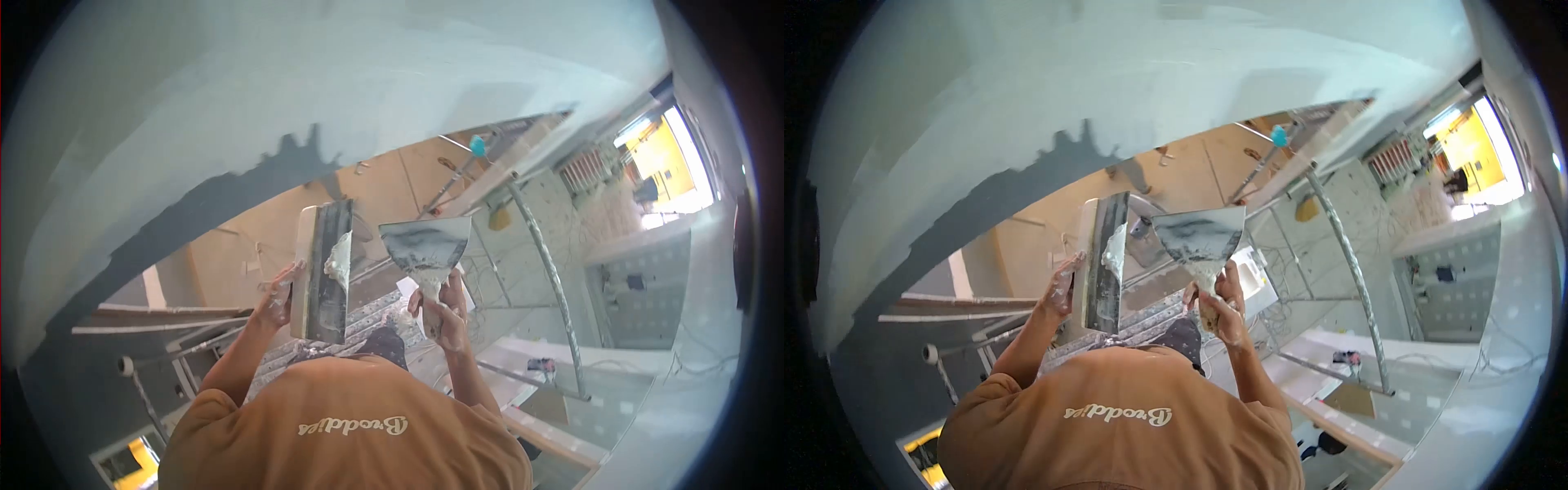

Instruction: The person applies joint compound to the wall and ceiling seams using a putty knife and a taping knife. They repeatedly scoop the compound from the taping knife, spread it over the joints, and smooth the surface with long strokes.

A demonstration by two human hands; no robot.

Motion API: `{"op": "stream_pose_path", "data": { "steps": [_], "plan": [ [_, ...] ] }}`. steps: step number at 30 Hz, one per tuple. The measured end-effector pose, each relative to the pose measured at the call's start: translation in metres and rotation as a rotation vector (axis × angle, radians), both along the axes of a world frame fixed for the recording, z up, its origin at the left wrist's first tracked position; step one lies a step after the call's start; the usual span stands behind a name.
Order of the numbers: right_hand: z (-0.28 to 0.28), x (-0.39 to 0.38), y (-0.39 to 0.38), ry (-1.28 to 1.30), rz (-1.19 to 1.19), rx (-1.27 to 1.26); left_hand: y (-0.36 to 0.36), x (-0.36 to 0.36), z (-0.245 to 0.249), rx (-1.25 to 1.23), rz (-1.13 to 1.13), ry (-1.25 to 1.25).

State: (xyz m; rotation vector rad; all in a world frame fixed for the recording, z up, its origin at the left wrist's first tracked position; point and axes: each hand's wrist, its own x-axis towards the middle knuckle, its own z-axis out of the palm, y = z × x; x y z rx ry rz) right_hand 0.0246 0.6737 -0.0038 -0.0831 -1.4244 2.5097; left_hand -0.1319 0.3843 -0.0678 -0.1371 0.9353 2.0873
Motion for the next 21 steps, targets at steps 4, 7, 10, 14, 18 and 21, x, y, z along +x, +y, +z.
{"op": "stream_pose_path", "data": {
  "steps": [4,7,10,14,18,21],
  "plan": [
    [0.003,-0.002,-0.044,-0.106,0.24,0.086,-0.067,0.031,-0.111,0.172,0.089,-0.071],
    [0.003,-0.029,-0.081,0.314,0.184,1.005,-0.12,0.079,-0.189,-0.006,0.329,0.454],
    [-0.002,-0.063,-0.12,0.518,0.31,1.257,-0.125,0.114,-0.048,0.034,0.32,0.836],
    [-0.008,-0.089,-0.173,0.468,0.464,1.24,-0.176,0.125,0.002,0.296,0.675,0.003],
    [-0.012,-0.117,-0.242,0.592,0.596,1.134,-0.26,0.165,-0.039,0.088,0.99,0.037],
    [-0.021,-0.133,-0.283,0.391,0.848,0.909,-0.3,0.197,-0.011,0.1,1.264,0.274]
  ]
}}
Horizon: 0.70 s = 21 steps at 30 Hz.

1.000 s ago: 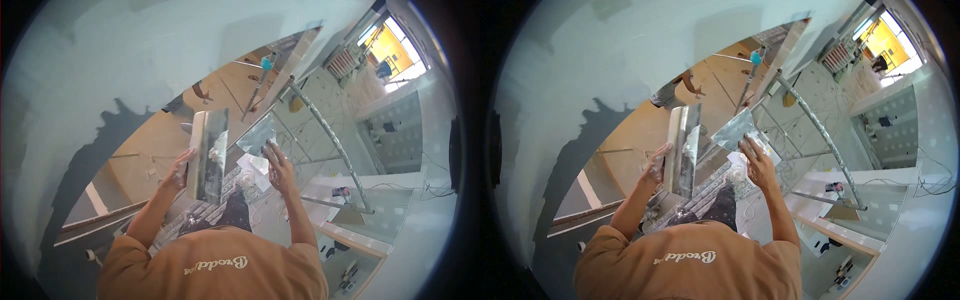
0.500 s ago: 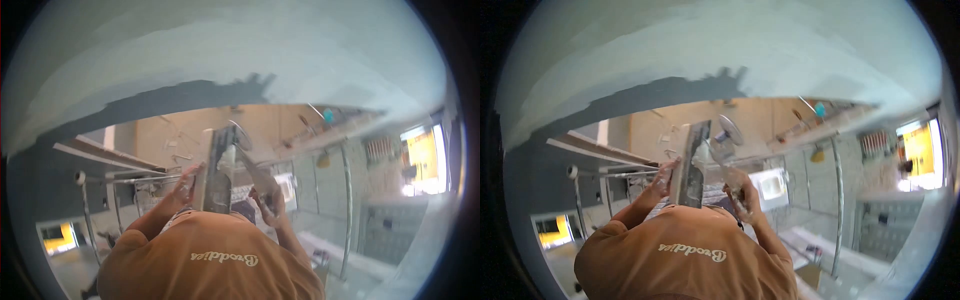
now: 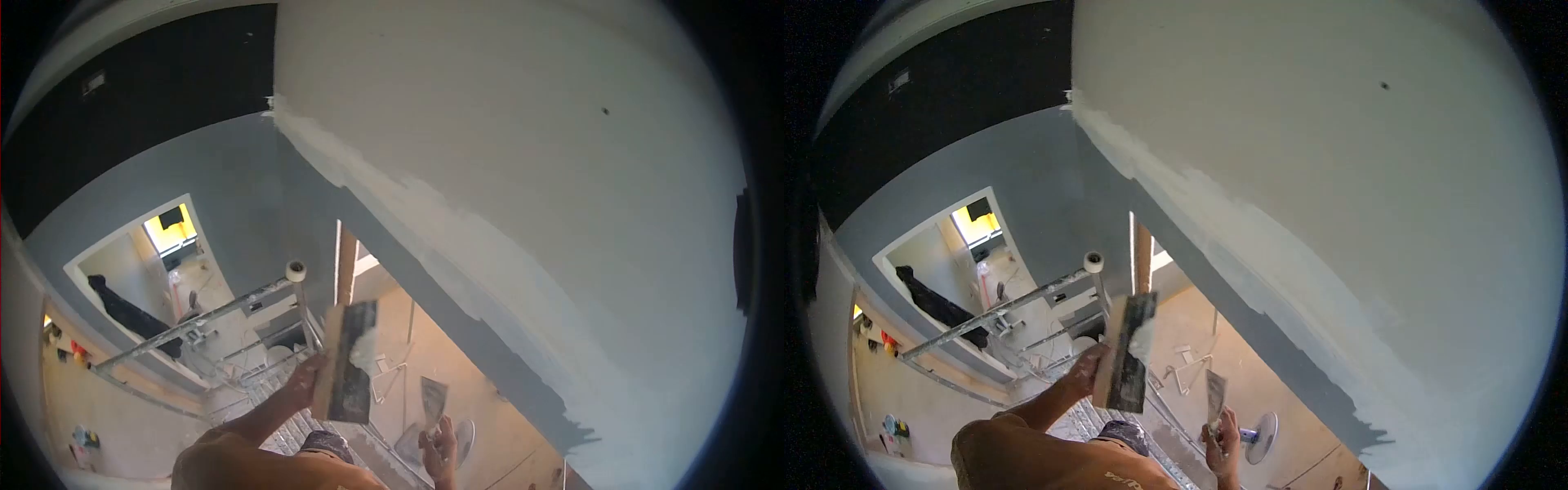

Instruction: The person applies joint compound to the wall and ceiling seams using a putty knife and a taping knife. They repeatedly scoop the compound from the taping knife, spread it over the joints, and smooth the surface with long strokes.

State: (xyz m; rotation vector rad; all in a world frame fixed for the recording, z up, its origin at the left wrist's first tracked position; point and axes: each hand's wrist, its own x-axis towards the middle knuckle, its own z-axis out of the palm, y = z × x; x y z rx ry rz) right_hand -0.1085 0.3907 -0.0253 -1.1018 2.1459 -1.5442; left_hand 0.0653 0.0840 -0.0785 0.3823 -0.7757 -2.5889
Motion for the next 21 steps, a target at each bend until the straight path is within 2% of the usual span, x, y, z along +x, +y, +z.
{"op": "stream_pose_path", "data": {
  "steps": [1,2,3,4,5,7,10,11,13,14,16,18,19,20,21],
  "plan": [
    [0.0,0.003,-0.009,-0.501,0.035,0.045,-0.009,0.012,0.019,-0.037,0.125,0.082],
    [0.01,0.001,-0.029,-0.73,0.144,-0.206,-0.028,0.017,0.02,-0.061,0.251,-0.035],
    [0.023,0.0,-0.05,-0.738,0.155,-0.194,-0.047,0.022,0.021,-0.085,0.373,-0.157],
    [0.039,0.0,-0.066,-0.822,0.288,-0.263,-0.059,0.031,0.027,-0.132,0.464,-0.186],
    [0.053,0.001,-0.08,-0.909,0.413,-0.325,-0.072,0.03,0.031,-0.254,0.561,-0.061],
    [0.054,-0.001,-0.115,-0.9,0.472,-0.162,-0.097,0.037,0.032,-0.258,0.684,-0.088],
    [0.062,0.015,-0.173,-0.935,0.491,-0.098,-0.114,0.038,0.053,-0.255,0.8,-0.157],
    [0.059,0.018,-0.187,-0.916,0.505,-0.092,-0.125,0.041,0.032,-0.23,0.806,-0.18],
    [0.051,0.019,-0.205,-1.043,0.537,-0.072,-0.149,0.05,-0.026,-1.198,1.027,-0.681],
    [0.05,0.017,-0.216,-1.142,0.574,-0.088,-0.153,0.051,-0.019,-1.191,1.028,-0.693],
    [0.045,0.018,-0.231,-1.143,0.567,-0.046,-0.148,0.051,0.01,-1.011,1.034,-0.476],
    [0.052,0.026,-0.246,-1.148,0.564,-0.027,-0.141,0.054,0.05,-0.914,0.926,-0.516],
    [0.051,0.026,-0.25,-1.162,0.556,-0.015,-0.136,0.056,0.06,-0.83,0.834,-0.535],
    [0.047,0.026,-0.254,-1.185,0.582,-0.019,-0.135,0.06,0.048,-0.824,0.832,-0.546],
    [0.045,0.025,-0.256,-1.205,0.608,-0.023,-0.136,0.065,0.031,-1.335,0.974,-0.74]
  ]
}}
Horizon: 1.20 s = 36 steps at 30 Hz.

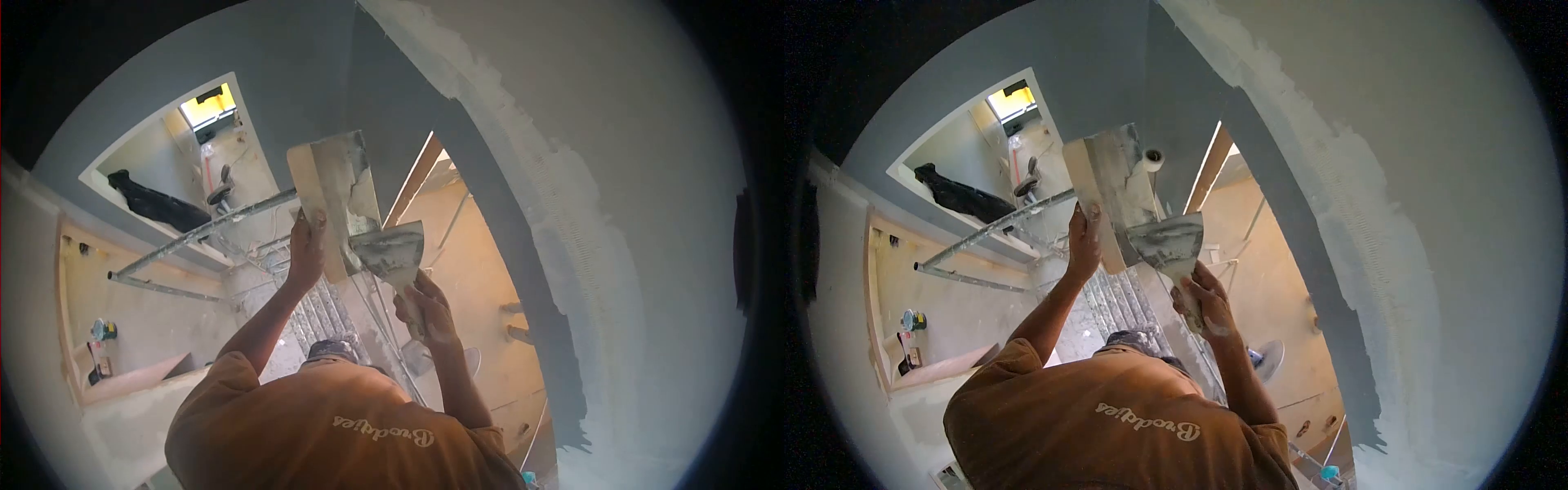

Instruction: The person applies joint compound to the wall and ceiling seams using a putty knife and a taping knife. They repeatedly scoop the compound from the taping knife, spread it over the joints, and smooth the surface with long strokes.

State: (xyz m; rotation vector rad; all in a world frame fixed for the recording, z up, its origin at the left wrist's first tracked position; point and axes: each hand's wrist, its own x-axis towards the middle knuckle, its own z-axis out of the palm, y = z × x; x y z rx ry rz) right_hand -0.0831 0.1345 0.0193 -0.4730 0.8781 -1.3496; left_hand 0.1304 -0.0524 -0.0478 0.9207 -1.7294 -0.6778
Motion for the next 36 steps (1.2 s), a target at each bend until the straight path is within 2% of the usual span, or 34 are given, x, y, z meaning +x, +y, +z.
{"op": "stream_pose_path", "data": {
  "steps": [1,2,4,8,10,12,14,16,17,18,20,21,22,23,24,26,27,30,33,35,36],
  "plan": [
    [0.001,0.004,-0.003,-0.058,-0.006,0.001,-0.002,0.002,-0.016,-0.427,0.15,-0.327],
    [0.003,0.006,-0.011,-0.054,0.004,-0.003,0.003,0.002,-0.003,-0.429,0.162,-0.325],
    [0.005,0.012,-0.014,-0.025,-0.009,-0.035,0.035,0.004,0.032,0.484,-0.072,0.066],
    [0.004,0.006,-0.029,-0.064,0.062,-0.101,0.063,0.003,0.028,0.392,-0.085,0.077],
    [0.009,0.002,-0.038,0.049,-0.018,-0.164,0.076,-0.001,0.018,0.292,-0.098,0.215],
    [0.016,-0.006,-0.04,0.15,-0.025,-0.256,0.089,0.005,0.01,0.352,-0.118,0.209],
    [0.021,-0.013,-0.035,0.231,-0.059,-0.321,0.091,0.006,-0.016,0.642,-0.155,0.425],
    [0.025,-0.016,-0.029,0.596,-0.06,-0.507,0.081,0.018,-0.053,0.743,-0.177,0.521],
    [0.028,-0.013,-0.025,0.824,-0.027,-0.495,0.078,0.026,-0.064,0.834,-0.218,0.616],
    [0.033,-0.012,-0.026,1.055,0.003,-0.491,0.076,0.029,-0.051,0.844,-0.206,0.618],
    [0.032,-0.004,-0.037,1.454,0.047,-0.809,0.066,0.038,-0.026,0.894,-0.489,0.846],
    [0.023,-0.002,-0.039,1.558,0.06,-0.868,0.058,0.042,-0.026,0.897,-0.489,0.843],
    [0.02,-0.002,-0.038,1.556,0.057,-0.866,0.05,0.045,-0.025,0.782,-0.56,0.822],
    [0.02,-0.001,-0.038,1.667,0.085,-0.822,0.045,0.047,-0.025,0.667,-0.628,0.801],
    [0.019,-0.001,-0.038,1.774,0.116,-0.774,0.046,0.048,-0.012,0.672,-0.626,0.799],
    [0.011,-0.001,-0.038,1.802,0.071,-0.795,0.047,0.053,0.013,0.7,-0.725,0.795],
    [0.009,-0.002,-0.039,1.79,0.055,-0.8,0.043,0.059,0.0,0.756,-0.671,0.805],
    [0.001,-0.005,-0.036,1.783,0.01,-0.763,0.022,0.064,-0.016,0.902,-0.736,0.852],
    [-0.006,-0.009,-0.034,1.756,-0.025,-0.696,0.017,0.062,-0.03,0.781,-0.699,0.858],
    [-0.018,-0.012,-0.041,1.745,-0.082,-0.63,0.0,0.06,-0.027,0.865,-0.688,0.82],
    [-0.026,-0.014,-0.047,1.644,-0.1,-0.58,-0.005,0.06,-0.016,0.944,-0.682,0.776]
  ]
}}
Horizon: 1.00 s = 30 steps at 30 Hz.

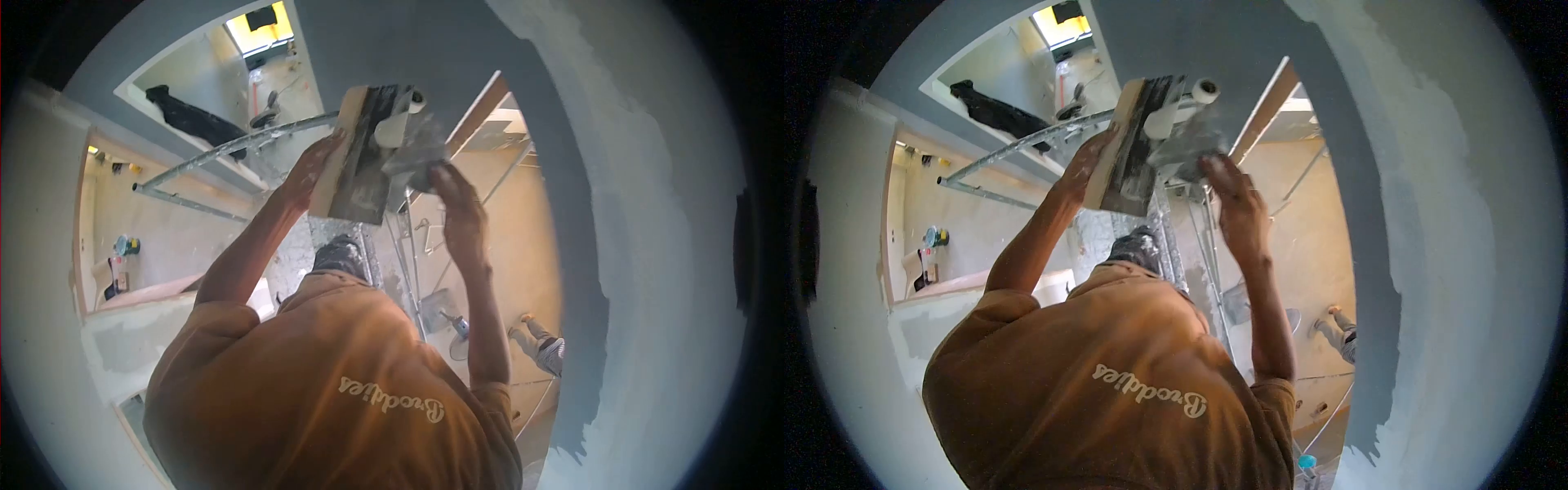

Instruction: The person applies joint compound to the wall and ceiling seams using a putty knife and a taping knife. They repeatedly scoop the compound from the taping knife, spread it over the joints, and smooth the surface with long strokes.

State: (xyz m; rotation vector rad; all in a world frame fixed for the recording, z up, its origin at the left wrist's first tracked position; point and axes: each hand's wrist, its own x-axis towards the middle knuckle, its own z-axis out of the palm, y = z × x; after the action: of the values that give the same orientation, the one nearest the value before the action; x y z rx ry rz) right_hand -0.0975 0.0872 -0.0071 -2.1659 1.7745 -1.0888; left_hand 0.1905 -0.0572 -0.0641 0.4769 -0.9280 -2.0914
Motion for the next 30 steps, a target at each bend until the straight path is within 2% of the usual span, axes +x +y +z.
{"op": "stream_pose_path", "data": {
  "steps": [1,2,3,4,5,6,7,8,10,11,16,18,19,20,22,23,24,26,28,29,30],
  "plan": [
    [-0.018,-0.008,-0.012,0.035,0.005,-0.113,0.007,0.005,0.029,-0.316,-0.031,0.033],
    [-0.014,-0.006,-0.021,0.008,0.006,-0.104,-0.006,0.015,0.02,-0.299,-0.002,0.003],
    [-0.013,0.0,-0.029,-0.229,-0.039,-0.031,-0.034,0.028,0.003,-0.337,0.065,-0.025],
    [-0.01,0.001,-0.035,-0.294,-0.041,-0.025,-0.063,0.044,-0.007,-0.377,0.127,-0.052],
    [-0.008,-0.002,-0.044,-0.227,0.002,-0.121,-0.088,0.062,-0.004,-0.325,0.156,-0.132],
    [-0.009,-0.001,-0.051,-0.187,-0.055,-0.129,-0.106,0.075,0.004,-0.277,0.182,-0.203],
    [-0.01,0.0,-0.055,-0.224,-0.093,-0.083,-0.119,0.09,0.011,-0.45,0.202,-0.102],
    [-0.01,0.0,-0.059,-0.257,-0.136,-0.038,-0.144,0.106,0.004,-0.488,0.28,-0.135],
    [-0.013,-0.001,-0.073,-0.296,-0.165,-0.002,-0.174,0.121,0.023,-0.486,0.152,-0.088],
    [-0.018,-0.003,-0.084,-0.299,-0.157,-0.005,-0.175,0.12,0.038,-0.448,0.226,-0.098],
    [-0.047,-0.02,-0.133,-0.378,-0.13,0.033,-0.215,0.124,0.03,-0.508,0.294,-0.139],
    [-0.055,-0.027,-0.14,-0.706,-0.232,0.318,-0.22,0.123,0.026,-0.545,0.34,-0.213],
    [-0.062,-0.034,-0.14,-0.845,-0.241,0.423,-0.222,0.121,0.017,-0.448,0.396,-0.216],
    [-0.054,-0.032,-0.142,-0.84,-0.257,0.406,-0.231,0.128,-0.004,-0.455,0.38,-0.201],
    [-0.032,-0.018,-0.151,-1.511,-0.111,0.389,-0.257,0.141,-0.048,-0.343,0.42,-0.404],
    [-0.041,-0.023,-0.147,-1.592,-0.164,0.402,-0.257,0.135,-0.05,-0.553,0.416,-0.675],
    [-0.04,-0.028,-0.147,-1.62,-0.033,0.44,-0.251,0.127,-0.042,-0.777,0.422,-0.941],
    [-0.028,-0.012,-0.15,-1.707,-0.128,0.472,-0.23,0.077,0.02,-0.12,0.367,-0.155],
    [-0.025,0.005,-0.149,-1.844,-0.154,0.454,-0.242,0.066,0.011,0.088,0.383,-0.124],
    [-0.038,0.001,-0.15,-1.883,0.053,0.528,-0.243,0.057,0.013,0.087,0.422,-0.137],
    [-0.027,0.012,-0.159,-1.884,0.246,0.533,-0.244,0.048,0.017,0.074,0.408,-0.124]
  ]
}}
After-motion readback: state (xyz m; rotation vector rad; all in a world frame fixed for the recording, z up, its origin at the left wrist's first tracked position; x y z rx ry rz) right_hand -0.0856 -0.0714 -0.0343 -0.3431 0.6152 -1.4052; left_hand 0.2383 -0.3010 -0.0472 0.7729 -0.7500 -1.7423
